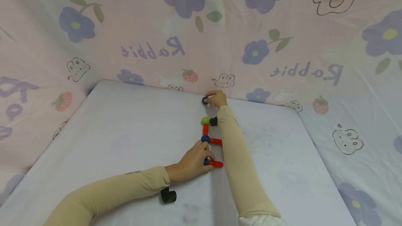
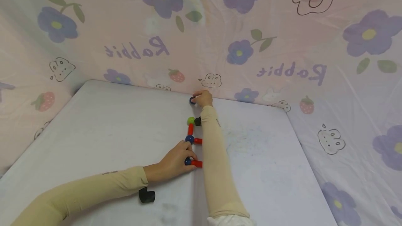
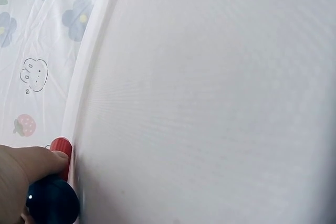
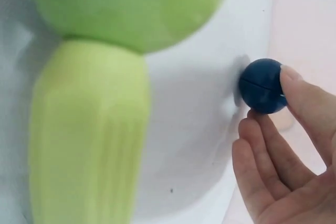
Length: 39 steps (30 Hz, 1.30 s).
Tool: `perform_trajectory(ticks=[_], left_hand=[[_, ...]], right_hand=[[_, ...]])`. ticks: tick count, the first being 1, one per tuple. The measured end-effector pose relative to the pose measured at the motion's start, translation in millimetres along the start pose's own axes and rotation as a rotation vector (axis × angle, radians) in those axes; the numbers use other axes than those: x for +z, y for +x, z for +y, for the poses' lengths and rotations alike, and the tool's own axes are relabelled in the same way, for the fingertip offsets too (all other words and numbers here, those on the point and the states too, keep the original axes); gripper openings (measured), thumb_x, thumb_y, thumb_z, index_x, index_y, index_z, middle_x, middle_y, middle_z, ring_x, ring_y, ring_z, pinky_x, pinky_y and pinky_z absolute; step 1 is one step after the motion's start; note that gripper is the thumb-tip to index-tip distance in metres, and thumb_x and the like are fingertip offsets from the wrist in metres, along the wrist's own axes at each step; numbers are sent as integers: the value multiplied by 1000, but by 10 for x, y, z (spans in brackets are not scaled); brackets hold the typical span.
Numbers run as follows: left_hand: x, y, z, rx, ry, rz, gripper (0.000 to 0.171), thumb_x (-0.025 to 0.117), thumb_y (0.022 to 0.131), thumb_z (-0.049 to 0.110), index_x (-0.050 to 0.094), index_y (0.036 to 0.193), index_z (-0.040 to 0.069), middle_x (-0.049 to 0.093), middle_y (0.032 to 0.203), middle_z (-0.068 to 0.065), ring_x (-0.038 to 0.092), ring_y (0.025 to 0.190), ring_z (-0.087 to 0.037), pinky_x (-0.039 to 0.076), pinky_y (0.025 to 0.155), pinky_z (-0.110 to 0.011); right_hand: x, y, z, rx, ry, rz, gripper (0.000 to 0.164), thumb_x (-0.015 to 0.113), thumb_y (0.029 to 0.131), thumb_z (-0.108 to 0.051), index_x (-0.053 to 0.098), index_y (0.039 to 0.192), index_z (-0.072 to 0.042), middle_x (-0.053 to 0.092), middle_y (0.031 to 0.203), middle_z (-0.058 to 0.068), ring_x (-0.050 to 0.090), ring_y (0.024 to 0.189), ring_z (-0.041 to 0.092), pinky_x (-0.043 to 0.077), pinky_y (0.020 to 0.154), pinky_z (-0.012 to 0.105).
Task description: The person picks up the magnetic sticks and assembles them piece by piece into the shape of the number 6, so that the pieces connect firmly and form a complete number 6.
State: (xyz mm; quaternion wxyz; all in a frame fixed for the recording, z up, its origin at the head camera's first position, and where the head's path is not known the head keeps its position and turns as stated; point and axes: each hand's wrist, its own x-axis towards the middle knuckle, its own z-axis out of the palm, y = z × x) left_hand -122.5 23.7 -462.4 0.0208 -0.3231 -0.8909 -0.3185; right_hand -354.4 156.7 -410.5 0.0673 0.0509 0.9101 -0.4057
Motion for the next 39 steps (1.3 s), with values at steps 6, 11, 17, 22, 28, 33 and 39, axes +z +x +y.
perform_trajectory(ticks=[6,11,17,22,28,33,39], left_hand=[[-4,7,18,5,-7,-1,17,84,79,27,79,93,18,56,92,5,44,88,-8,37,64,-11],[1,15,18,8,-20,-4,17,84,79,26,78,92,17,54,90,4,43,87,-7,37,64,-11],[11,17,16,13,-20,0,18,84,79,26,78,93,17,54,90,5,43,87,-7,37,64,-11],[29,9,5,13,-29,3,19,85,78,26,79,94,17,53,90,5,43,86,-7,38,64,-11],[37,0,-25,-6,-40,3,21,84,79,27,78,96,18,51,90,6,43,88,-6,39,65,-12],[33,-8,-35,-27,-48,-9,22,84,79,28,78,98,18,51,91,7,43,89,-6,40,66,-12],[33,-16,-37,-38,-58,-26,23,83,80,29,77,99,19,52,91,5,42,88,-6,39,65,-13]], right_hand=[[4,17,31,9,9,11,34,77,85,-10,72,118,-11,57,143,8,62,110,26,49,102,42],[-1,42,50,33,14,9,33,77,85,-11,72,118,-13,63,131,10,64,105,24,50,99,41],[-13,44,68,40,16,8,33,77,85,-12,72,117,-13,66,126,11,65,103,24,51,98,40],[-44,42,101,10,-7,0,33,77,86,-15,72,119,-14,69,121,11,67,98,22,51,94,36],[-184,-59,39,-100,-9,-24,34,73,90,-18,70,123,-13,71,121,13,69,103,25,53,88,34],[-368,-235,-7,-204,10,-54,36,73,90,-22,69,124,-12,70,123,15,67,107,32,54,96,45],[-586,-587,95,-235,92,-117,38,73,90,-24,67,126,-12,69,124,16,65,114,33,52,98,47]])
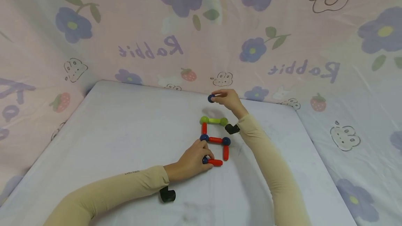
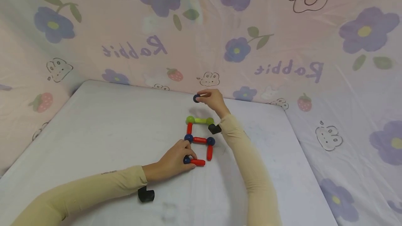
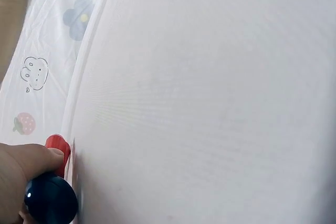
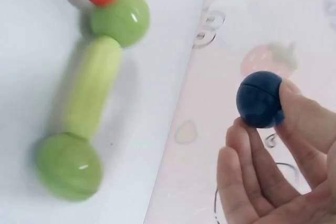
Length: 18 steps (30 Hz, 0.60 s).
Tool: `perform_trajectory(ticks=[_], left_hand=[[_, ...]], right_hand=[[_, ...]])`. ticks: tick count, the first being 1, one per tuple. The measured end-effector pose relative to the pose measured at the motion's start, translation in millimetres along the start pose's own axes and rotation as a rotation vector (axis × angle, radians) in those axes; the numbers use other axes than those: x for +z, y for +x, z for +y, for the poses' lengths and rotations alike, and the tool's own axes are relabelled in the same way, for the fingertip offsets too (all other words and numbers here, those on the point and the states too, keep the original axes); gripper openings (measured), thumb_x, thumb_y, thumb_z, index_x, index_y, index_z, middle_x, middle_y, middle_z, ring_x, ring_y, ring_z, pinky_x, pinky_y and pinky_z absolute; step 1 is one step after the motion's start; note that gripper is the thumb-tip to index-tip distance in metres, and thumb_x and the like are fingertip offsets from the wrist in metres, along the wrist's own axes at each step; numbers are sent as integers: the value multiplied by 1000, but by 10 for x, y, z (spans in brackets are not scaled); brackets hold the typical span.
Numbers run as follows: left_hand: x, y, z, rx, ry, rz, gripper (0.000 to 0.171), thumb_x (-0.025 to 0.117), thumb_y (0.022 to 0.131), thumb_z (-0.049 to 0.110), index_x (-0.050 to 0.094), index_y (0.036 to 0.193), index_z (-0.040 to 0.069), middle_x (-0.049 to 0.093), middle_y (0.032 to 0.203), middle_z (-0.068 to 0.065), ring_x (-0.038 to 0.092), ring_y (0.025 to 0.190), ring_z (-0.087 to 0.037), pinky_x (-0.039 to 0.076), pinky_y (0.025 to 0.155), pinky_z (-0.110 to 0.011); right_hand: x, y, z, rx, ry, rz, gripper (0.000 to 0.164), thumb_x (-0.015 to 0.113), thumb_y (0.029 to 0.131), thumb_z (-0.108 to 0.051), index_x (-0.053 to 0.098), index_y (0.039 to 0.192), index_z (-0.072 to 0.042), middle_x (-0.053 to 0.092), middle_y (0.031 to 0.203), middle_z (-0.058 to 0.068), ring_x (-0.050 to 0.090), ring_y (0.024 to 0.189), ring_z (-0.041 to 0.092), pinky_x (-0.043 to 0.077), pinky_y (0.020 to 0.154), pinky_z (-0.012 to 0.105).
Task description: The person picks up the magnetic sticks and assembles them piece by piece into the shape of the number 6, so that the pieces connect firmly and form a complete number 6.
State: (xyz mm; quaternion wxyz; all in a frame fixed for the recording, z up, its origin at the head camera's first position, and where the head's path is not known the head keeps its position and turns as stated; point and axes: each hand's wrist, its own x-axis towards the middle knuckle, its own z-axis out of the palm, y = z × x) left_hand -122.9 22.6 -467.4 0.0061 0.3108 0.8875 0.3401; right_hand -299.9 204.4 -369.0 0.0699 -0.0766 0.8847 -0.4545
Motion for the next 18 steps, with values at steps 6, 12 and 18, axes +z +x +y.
perform_trajectory(ticks=[6,12,18], left_hand=[[-39,0,18,-15,-10,-11,22,83,80,29,77,99,20,52,91,6,42,87,-7,38,65,-14],[-69,4,34,-10,-15,-14,21,83,80,29,77,98,20,51,89,6,42,85,-6,37,65,-14],[-64,11,23,-4,-14,-14,20,83,81,29,77,98,20,51,89,6,42,85,-7,37,65,-15]], right_hand=[[-125,-559,117,36,-8,-49,39,72,90,-29,67,127,-16,69,127,13,63,121,29,45,107,51],[-196,-1161,342,93,-15,-63,44,74,89,-33,65,129,-14,70,125,10,65,117,25,48,106,49],[-134,-1671,627,169,4,-67,43,74,88,-33,67,126,-13,71,122,9,67,107,18,54,96,38]])
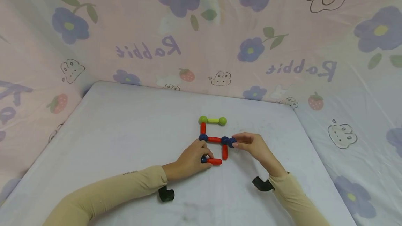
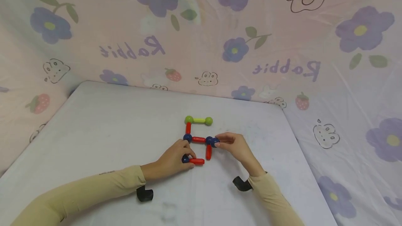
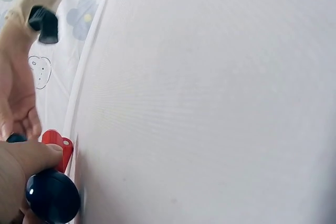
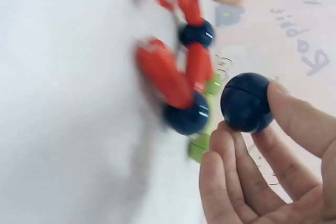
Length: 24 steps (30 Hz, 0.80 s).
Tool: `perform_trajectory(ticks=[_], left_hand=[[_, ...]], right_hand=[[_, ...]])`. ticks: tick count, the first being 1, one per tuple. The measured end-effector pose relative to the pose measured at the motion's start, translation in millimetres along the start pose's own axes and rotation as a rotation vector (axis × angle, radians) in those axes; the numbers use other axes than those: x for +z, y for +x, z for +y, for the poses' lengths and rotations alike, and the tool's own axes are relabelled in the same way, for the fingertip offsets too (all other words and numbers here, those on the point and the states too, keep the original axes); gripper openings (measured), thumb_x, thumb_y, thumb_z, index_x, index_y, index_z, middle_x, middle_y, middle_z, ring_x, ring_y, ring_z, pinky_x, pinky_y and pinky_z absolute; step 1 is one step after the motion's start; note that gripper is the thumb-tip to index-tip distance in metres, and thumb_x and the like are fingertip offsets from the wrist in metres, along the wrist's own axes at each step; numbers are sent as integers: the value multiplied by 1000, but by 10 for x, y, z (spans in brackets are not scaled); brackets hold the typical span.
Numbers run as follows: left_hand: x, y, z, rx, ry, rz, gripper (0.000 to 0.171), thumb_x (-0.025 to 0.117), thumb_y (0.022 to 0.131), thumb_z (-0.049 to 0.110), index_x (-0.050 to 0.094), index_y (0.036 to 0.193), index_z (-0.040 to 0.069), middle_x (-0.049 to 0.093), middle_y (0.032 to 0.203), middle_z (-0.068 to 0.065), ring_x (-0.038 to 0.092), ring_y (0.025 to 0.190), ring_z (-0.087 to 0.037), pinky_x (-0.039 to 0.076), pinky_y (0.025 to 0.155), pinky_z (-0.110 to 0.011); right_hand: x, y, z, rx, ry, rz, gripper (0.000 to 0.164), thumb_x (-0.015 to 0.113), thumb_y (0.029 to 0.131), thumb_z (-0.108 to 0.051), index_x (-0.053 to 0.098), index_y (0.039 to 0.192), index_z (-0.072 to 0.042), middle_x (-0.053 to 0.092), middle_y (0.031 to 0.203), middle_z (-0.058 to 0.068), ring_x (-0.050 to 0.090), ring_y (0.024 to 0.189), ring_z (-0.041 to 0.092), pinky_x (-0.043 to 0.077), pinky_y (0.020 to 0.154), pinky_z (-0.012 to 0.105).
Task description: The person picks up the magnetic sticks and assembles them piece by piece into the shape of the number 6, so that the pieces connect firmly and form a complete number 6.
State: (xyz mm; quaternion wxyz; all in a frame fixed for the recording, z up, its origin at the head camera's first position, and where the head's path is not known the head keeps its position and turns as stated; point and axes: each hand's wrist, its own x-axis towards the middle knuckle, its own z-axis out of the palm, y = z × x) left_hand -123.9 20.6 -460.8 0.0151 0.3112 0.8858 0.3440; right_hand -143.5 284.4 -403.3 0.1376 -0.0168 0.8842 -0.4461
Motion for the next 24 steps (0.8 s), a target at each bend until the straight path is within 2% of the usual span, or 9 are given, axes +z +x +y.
perform_trajectory(ticks=[6,12,18,21,24], left_hand=[[3,4,-12,9,10,8,21,83,80,29,77,98,20,50,87,7,42,84,-7,36,64,-15],[-16,-1,7,14,16,6,22,83,80,29,77,98,20,50,87,7,41,85,-7,36,67,-15],[-31,9,4,31,5,-3,21,83,80,30,76,98,20,51,87,7,41,84,-7,37,68,-16],[-65,59,-10,57,5,-18,21,80,82,34,77,98,20,56,88,6,44,84,-5,39,69,-15],[-143,179,-7,87,15,-55,20,77,86,36,77,99,20,61,91,2,48,86,-7,42,70,-15]], right_hand=[[217,-257,199,50,51,4,39,77,86,-27,69,120,-10,73,113,9,68,96,13,54,83,26],[404,-365,210,53,105,9,36,79,84,-25,70,115,-8,74,109,10,69,92,15,53,81,27],[469,-390,189,54,115,37,34,79,84,-22,71,113,-7,74,106,10,70,89,15,53,78,27],[476,-396,194,50,111,42,34,79,84,-23,71,113,-7,75,106,10,70,89,15,53,78,28],[478,-406,191,40,104,48,35,79,84,-25,71,114,-8,75,107,9,70,90,15,52,78,29]])
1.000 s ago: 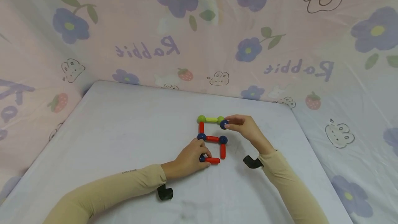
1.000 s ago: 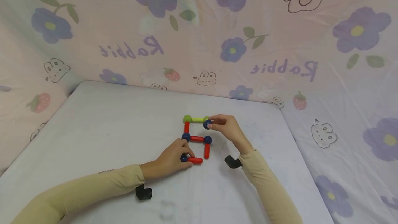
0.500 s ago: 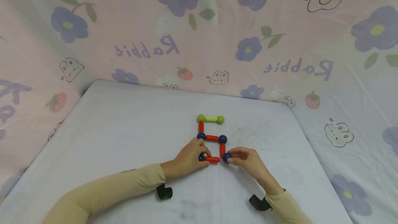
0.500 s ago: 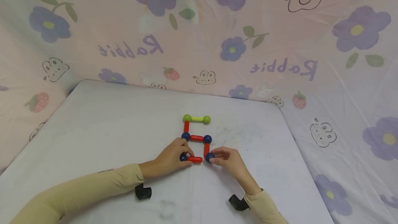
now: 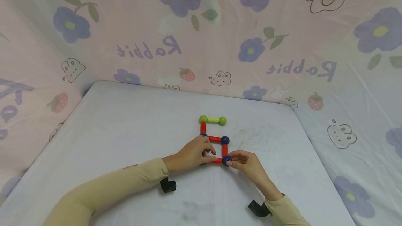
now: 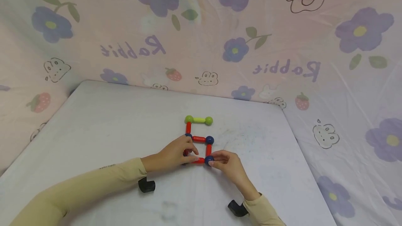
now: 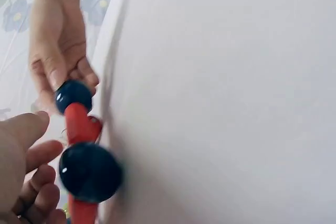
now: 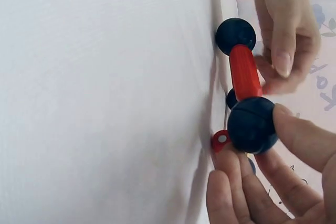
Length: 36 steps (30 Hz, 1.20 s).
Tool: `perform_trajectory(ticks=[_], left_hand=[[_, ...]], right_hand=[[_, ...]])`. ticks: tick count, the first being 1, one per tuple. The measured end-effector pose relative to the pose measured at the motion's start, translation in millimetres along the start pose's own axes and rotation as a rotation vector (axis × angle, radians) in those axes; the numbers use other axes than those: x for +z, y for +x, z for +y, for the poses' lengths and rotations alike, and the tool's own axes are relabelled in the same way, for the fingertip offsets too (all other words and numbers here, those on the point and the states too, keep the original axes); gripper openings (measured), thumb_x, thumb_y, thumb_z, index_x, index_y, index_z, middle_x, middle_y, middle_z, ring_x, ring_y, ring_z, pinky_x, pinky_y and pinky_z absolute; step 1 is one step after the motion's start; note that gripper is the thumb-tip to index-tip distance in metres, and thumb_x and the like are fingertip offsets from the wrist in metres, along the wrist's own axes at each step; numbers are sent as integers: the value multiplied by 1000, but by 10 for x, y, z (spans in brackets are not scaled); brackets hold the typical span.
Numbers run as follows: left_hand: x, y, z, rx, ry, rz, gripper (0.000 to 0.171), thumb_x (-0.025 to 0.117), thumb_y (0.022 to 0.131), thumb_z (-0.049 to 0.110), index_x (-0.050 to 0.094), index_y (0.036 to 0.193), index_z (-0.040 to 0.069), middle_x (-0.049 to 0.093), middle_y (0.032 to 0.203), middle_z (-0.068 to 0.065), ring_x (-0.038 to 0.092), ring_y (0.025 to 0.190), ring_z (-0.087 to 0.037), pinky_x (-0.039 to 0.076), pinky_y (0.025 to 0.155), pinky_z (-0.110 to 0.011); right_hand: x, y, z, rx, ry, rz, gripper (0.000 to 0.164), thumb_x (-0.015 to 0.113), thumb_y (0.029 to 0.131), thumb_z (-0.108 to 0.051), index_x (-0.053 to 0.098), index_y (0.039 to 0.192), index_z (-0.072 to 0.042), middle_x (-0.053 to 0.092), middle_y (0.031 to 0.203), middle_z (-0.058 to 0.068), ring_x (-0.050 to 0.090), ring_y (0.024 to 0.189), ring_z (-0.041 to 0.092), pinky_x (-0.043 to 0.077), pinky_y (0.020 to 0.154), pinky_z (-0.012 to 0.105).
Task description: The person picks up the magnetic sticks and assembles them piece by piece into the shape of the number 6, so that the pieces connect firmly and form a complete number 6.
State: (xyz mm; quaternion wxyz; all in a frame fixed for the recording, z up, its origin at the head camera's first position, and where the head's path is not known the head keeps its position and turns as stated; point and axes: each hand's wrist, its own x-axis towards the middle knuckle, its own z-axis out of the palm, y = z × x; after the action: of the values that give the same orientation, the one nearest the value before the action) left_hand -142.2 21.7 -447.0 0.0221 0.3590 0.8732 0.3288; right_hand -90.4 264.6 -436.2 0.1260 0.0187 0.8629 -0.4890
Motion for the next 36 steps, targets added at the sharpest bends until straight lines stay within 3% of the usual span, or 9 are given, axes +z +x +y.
perform_trajectory(ticks=[4,8,11,15,19,23,31,36], left_hand=[[-134,249,-5,21,19,-46,21,74,89,29,76,106,17,64,99,-3,54,93,-14,46,76,-20],[-187,539,-68,66,77,-100,26,74,90,26,73,115,19,64,114,-1,55,107,-15,49,92,-24],[-176,725,-132,140,104,-184,30,74,89,26,71,119,22,62,122,2,54,116,-13,47,103,-26],[-135,899,-190,222,80,-305,34,76,87,23,71,121,22,62,125,3,55,119,-12,45,106,-24],[-94,992,-198,248,74,-388,34,78,86,20,72,120,23,62,127,3,55,120,-10,44,107,-22],[-49,1029,-194,259,81,-425,31,76,87,15,74,116,24,61,128,1,55,121,-11,43,106,-21],[9,1080,-243,256,80,-412,27,73,89,10,76,111,27,63,125,3,56,119,-10,44,104,-20],[8,1105,-277,244,33,-404,26,73,88,9,77,109,25,66,122,4,58,116,-9,46,100,-19]], right_hand=[[7,-15,-5,-8,-11,11,35,78,84,-25,70,115,-9,74,108,9,69,90,14,52,76,29],[11,-20,2,-7,-17,19,35,78,85,-26,70,115,-9,74,108,8,69,89,13,52,74,29],[14,-18,7,0,-9,19,35,78,85,-25,70,115,-9,74,109,8,69,89,14,52,75,29],[17,-15,7,6,-1,16,34,79,84,-25,71,113,-9,74,108,9,69,90,15,52,77,29],[18,-7,15,-3,-10,22,34,80,83,-24,71,112,-8,75,106,9,69,89,15,53,75,27],[16,2,33,-5,-14,27,33,80,83,-24,70,111,-8,75,104,9,69,88,14,53,73,26],[20,9,40,1,-1,35,33,81,82,-22,70,109,-7,75,100,9,70,84,12,52,70,25],[20,7,48,-11,12,31,34,80,83,-20,69,110,-3,75,100,11,69,82,9,51,67,24]])
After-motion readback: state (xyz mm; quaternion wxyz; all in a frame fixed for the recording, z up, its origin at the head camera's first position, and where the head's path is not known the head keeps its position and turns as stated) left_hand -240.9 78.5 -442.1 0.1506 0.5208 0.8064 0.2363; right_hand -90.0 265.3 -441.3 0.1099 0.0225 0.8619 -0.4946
